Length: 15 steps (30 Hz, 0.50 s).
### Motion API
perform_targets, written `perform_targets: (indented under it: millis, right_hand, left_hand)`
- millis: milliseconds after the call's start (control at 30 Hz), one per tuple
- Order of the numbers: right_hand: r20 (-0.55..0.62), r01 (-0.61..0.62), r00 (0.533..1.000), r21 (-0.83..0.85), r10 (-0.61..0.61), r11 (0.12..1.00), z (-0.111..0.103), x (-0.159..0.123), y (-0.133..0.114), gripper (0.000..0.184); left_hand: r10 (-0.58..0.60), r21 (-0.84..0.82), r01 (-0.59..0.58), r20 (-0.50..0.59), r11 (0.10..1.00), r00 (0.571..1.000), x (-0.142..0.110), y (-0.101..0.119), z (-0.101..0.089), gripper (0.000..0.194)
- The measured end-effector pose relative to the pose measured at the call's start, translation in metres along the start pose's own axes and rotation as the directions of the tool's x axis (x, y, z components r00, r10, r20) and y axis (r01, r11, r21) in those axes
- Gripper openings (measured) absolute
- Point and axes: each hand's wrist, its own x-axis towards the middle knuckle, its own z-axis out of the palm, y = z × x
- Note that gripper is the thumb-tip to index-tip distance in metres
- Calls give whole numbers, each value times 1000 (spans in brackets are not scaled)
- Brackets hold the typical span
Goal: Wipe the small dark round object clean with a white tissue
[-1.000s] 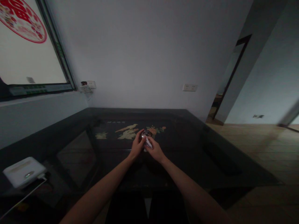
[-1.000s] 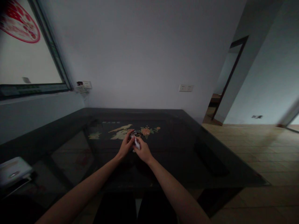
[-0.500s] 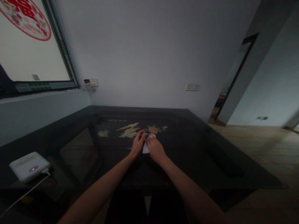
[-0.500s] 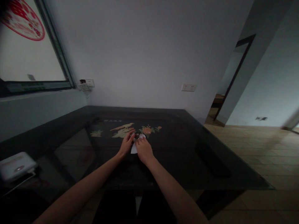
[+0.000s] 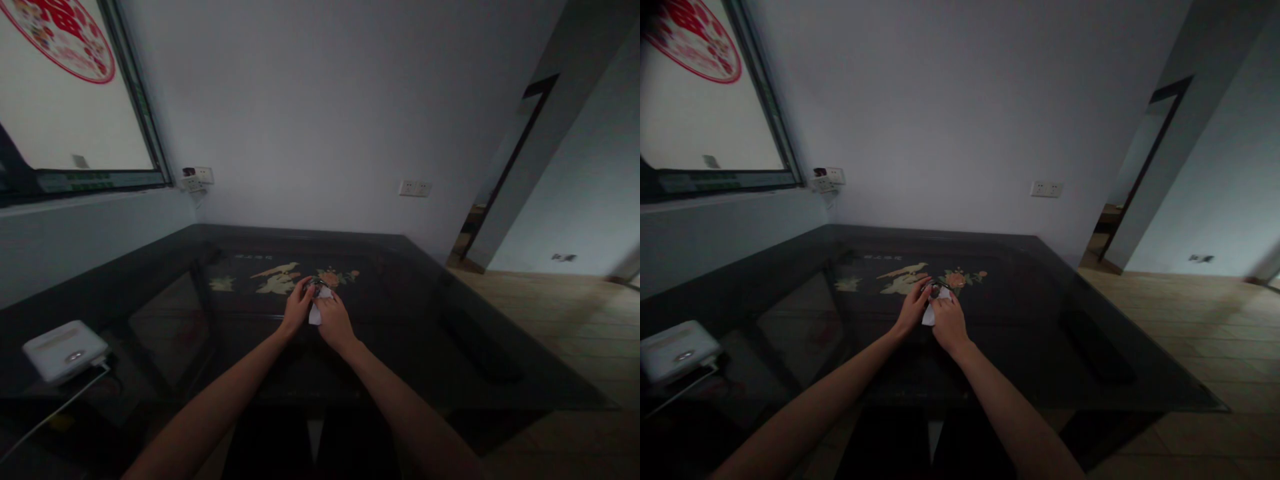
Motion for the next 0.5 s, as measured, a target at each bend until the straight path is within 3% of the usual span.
perform_targets:
  millis: [100, 267, 367, 500]
  right_hand:
    - [-51, -2, 999, 211, 13, 977, 0, 2, 5, 37]
    - [-101, 14, 994, 509, 44, 861, 3, 1, 7, 45]
    - [-90, 35, 996, 524, 14, 851, 7, -1, 8, 51]
    - [-63, 95, 995, 364, -77, 926, 8, -1, 13, 53]
  left_hand:
    - [5, -3, -5, 6, 1000, 1000, 0, -2, -1, 45]
    - [11, -12, -11, 2, 1000, 1000, 0, -4, 0, 43]
    - [4, -40, -4, 4, 999, 1000, 0, -3, 1, 43]
    - [-15, -40, 14, -36, 999, 999, 1, -2, 2, 40]
